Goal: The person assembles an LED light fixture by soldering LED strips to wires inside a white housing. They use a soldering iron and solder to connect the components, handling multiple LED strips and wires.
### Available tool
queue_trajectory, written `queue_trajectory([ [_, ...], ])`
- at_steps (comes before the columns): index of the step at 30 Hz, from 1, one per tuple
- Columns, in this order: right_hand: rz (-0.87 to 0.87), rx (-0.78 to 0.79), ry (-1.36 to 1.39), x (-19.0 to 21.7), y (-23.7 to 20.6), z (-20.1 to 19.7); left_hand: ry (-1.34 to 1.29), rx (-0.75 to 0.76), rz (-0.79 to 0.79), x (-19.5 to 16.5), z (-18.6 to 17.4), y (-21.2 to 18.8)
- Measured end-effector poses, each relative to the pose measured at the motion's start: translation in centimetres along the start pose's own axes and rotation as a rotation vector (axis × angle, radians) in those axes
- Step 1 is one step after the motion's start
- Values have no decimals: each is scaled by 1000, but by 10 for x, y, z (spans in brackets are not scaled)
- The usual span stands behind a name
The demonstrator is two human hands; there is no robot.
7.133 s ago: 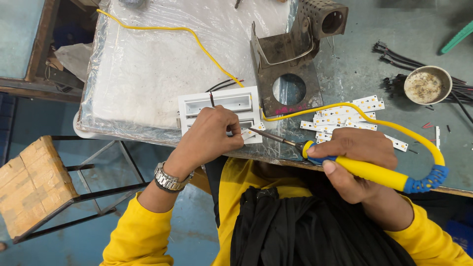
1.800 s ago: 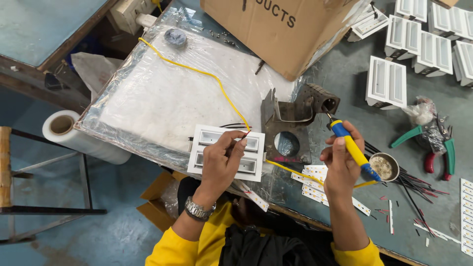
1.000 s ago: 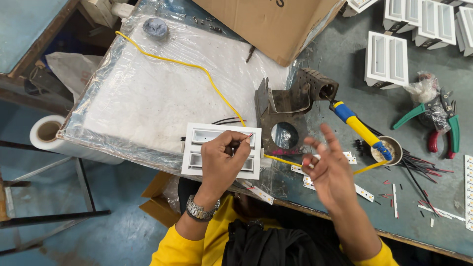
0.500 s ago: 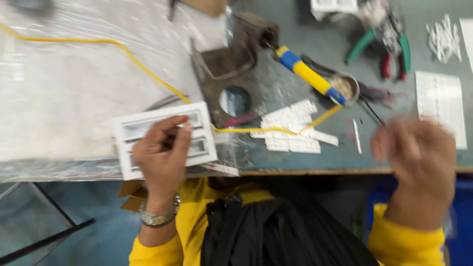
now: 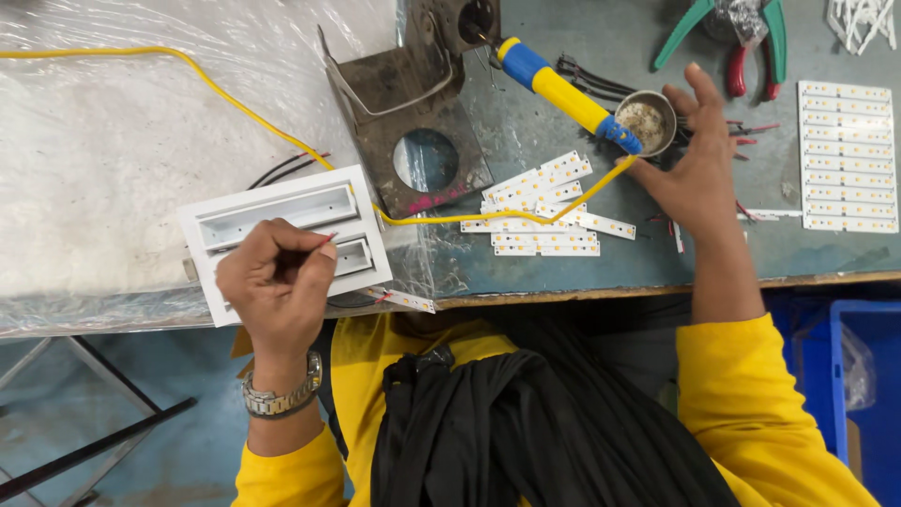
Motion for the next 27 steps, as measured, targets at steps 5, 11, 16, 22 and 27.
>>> queue_trajectory([
  [5,-36,-195,176,6,-1,-18,93,-7,12,-6,5,6],
  [11,208,-269,954,91,-44,-75,7,4,-7,-14,12,22],
  [16,-180,101,692,200,-36,-18,44,37,62,-22,10,29],
  [22,-345,207,279,262,8,51,-60,117,83,-27,1,28],
  [27,-447,174,137,286,10,59,35,85,56,-25,7,31],
])
Point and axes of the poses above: each hand's wrist, its own y-axis towards the middle knuckle, its own z-axis out of the palm, x = y × z, the point moved 5 cm from there along y, towards the middle knuckle, and after that the axes turned 5 degrees about -y, right-handed, at the moved point
